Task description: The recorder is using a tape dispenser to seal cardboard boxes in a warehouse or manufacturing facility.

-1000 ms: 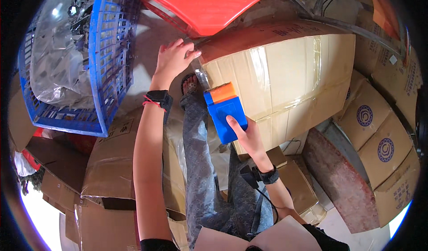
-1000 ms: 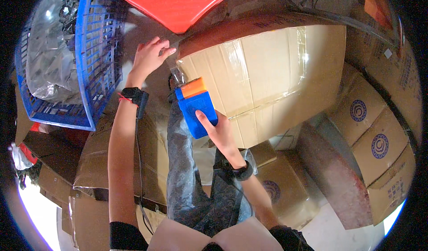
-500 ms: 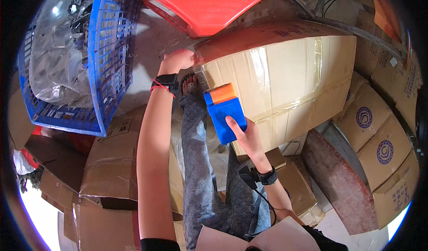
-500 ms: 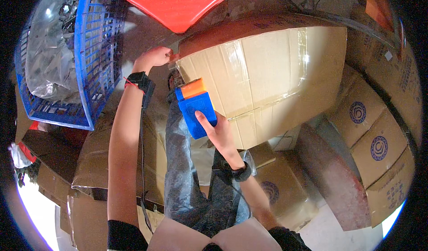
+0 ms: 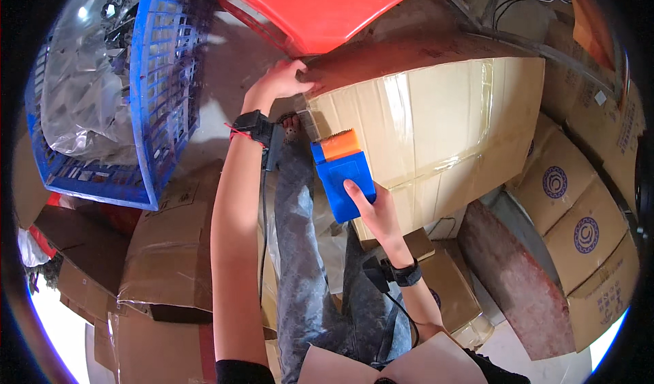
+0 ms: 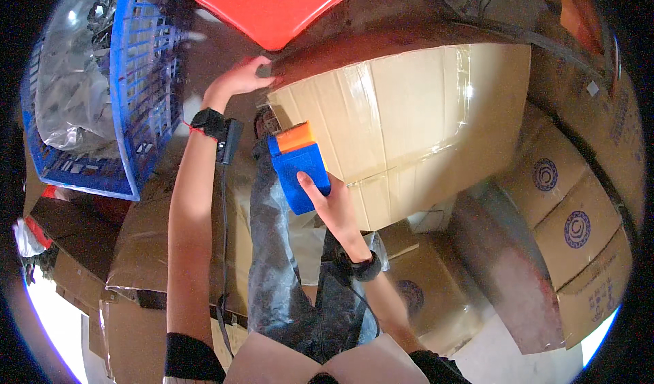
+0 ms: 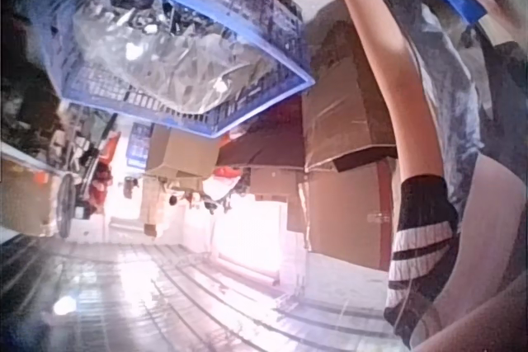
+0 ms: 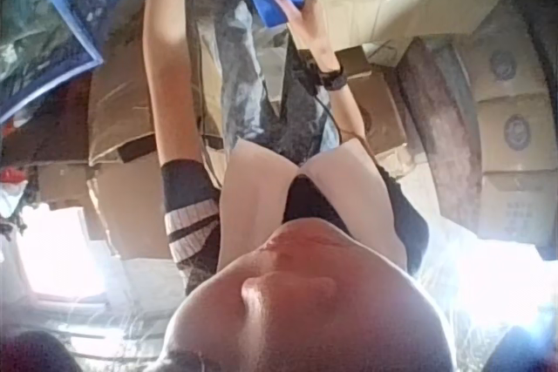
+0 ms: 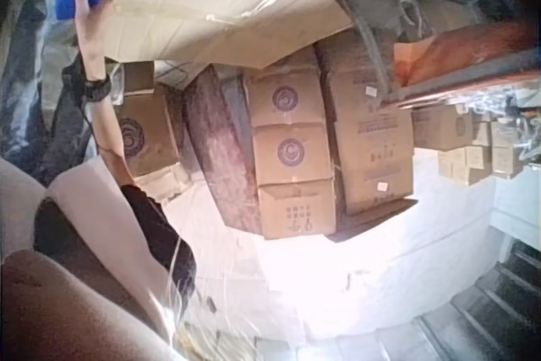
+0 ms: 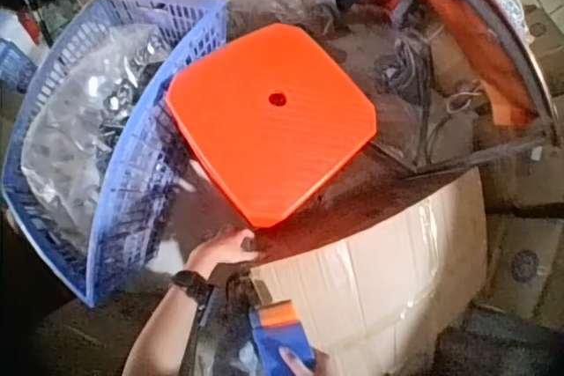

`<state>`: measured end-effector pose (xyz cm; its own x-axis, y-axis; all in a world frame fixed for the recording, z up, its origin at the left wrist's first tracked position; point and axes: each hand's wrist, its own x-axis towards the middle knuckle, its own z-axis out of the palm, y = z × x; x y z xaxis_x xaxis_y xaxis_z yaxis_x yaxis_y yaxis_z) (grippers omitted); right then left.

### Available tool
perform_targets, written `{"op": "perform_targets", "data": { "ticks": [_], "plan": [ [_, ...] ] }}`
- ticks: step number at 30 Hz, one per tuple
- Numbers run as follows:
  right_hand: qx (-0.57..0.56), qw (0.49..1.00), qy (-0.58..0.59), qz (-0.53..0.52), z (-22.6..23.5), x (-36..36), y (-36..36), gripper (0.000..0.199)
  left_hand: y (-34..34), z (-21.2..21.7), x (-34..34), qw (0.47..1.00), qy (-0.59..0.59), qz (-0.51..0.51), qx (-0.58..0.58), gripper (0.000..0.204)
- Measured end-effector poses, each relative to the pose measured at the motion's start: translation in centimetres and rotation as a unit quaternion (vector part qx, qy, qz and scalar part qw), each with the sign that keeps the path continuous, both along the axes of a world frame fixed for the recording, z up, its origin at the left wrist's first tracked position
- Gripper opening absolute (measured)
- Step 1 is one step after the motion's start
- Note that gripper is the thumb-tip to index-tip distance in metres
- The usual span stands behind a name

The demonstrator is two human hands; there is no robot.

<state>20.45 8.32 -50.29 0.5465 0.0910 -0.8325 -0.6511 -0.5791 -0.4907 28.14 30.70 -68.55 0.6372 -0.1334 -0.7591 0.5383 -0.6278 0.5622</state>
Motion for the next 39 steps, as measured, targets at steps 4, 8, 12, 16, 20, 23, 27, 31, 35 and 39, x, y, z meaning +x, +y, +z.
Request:
{"op": "perform_targets", "data": {
  "ticks": [4,8,12,16,20,23,27,31,35,39],
  "plan": [
    [0.007,1.0,-0.015,-0.009,-0.4,-0.3,-0.1,0.036,-0.8,-1.1,-1.1,0.998,0.062,0.025,-0.018,0.062],
    [0.034,0.998,-0.058,-0.015,-1.0,-0.4,-0.4,0.037,-0.7,-0.7,-2.5,0.996,-0.013,0.083,0.025,0.053],
    [0.034,0.999,0.023,-0.035,-1.6,-0.2,-1.4,0.039,-0.6,1.8,-3.5,0.956,-0.087,0.253,-0.121,0.047],
    [0.022,0.999,0.034,-0.027,-2.0,-0.6,-1.7,0.042,-1.2,4.5,-3.7,0.987,-0.147,0.046,0.042,0.041],
    [0.046,0.997,0.03,-0.05,-2.3,-1.2,-1.5,0.043,-1.7,5.8,-3.2,0.982,-0.184,0.01,0.041,0.043],
    [0.086,0.994,0.012,-0.062,-2.8,-1.4,-1.7,0.044,-2.0,6.3,-2.9,0.976,-0.192,-0.046,0.092,0.044],
    [0.096,0.993,-0.01,-0.067,-3.8,-1.9,-2.3,0.042,-2.1,6.7,-2.6,0.968,-0.185,-0.098,0.135,0.048],
    [0.089,0.994,-0.012,-0.067,-4.1,-2.5,-2.6,0.04,-1.8,6.8,-2.1,0.97,-0.156,-0.111,0.15,0.052],
    [0.128,0.986,-0.024,-0.108,-3.4,-3.9,-4.0,0.04,-1.4,6.7,-1.6,0.969,-0.143,-0.124,0.161,0.053],
    [0.123,0.989,-0.01,-0.08,-1.7,-8.0,-8.4,0.036,-1.2,6.0,-1.3,0.959,-0.147,-0.164,0.176,0.054]
  ]
}}
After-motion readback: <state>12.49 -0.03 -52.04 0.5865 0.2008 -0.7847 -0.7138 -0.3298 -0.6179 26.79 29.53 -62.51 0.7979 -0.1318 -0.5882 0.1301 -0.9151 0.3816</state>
